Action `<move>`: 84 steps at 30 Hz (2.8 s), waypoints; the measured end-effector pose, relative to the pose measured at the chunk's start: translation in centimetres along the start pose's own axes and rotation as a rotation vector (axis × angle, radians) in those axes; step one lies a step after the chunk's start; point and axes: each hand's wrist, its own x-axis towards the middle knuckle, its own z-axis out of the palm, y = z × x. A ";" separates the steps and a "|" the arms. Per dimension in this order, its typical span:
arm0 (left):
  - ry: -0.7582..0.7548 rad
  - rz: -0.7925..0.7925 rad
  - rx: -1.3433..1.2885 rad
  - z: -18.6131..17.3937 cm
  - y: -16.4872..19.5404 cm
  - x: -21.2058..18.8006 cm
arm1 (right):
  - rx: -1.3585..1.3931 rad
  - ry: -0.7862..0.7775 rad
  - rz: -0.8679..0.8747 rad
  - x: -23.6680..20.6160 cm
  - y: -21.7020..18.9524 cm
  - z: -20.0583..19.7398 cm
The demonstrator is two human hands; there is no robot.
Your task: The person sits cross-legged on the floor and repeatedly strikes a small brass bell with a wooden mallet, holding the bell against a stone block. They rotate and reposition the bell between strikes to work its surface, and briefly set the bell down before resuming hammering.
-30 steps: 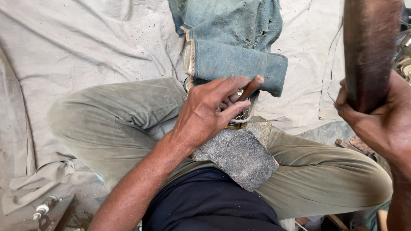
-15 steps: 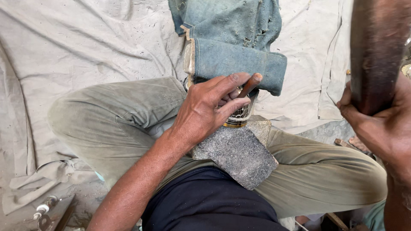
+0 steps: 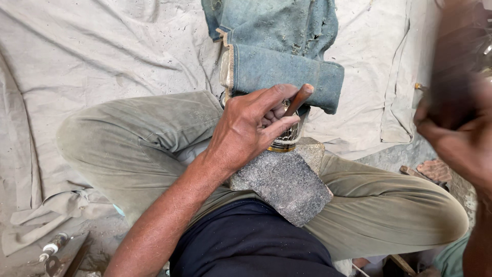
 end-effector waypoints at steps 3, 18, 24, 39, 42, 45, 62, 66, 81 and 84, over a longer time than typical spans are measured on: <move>0.004 0.054 -0.009 -0.1 0.0 -0.1 | -0.283 -0.114 0.005 -0.2 0.5 0.0; 0.003 0.044 -0.034 -0.1 -0.4 -0.3 | -0.133 -0.016 0.125 -1.1 -0.6 -0.2; -0.002 0.052 -0.019 0.1 -0.6 -0.1 | 0.005 0.084 -0.060 -0.7 2.6 0.7; 0.015 0.017 -0.030 0.3 -0.4 -0.5 | -0.354 -0.226 0.095 0.6 1.2 0.2; 0.049 0.063 -0.062 0.3 -0.4 -0.5 | 0.047 -0.071 -0.034 0.6 0.3 0.3; 0.034 0.071 -0.059 0.3 -0.4 -0.6 | -0.408 -0.149 -0.132 0.8 0.2 -0.6; 0.060 0.060 -0.051 0.3 -0.6 -0.9 | -0.222 -0.060 -0.085 -0.2 5.8 0.0; 0.068 0.064 -0.053 0.3 -0.7 -0.7 | 0.131 -0.079 0.123 0.6 4.0 0.2; 0.028 0.125 -0.033 0.1 -1.4 -1.0 | 0.240 0.042 0.039 0.7 -2.0 -0.6; 0.026 0.129 -0.048 0.0 -1.2 -1.0 | -0.290 -0.113 0.009 -0.1 -2.8 -1.5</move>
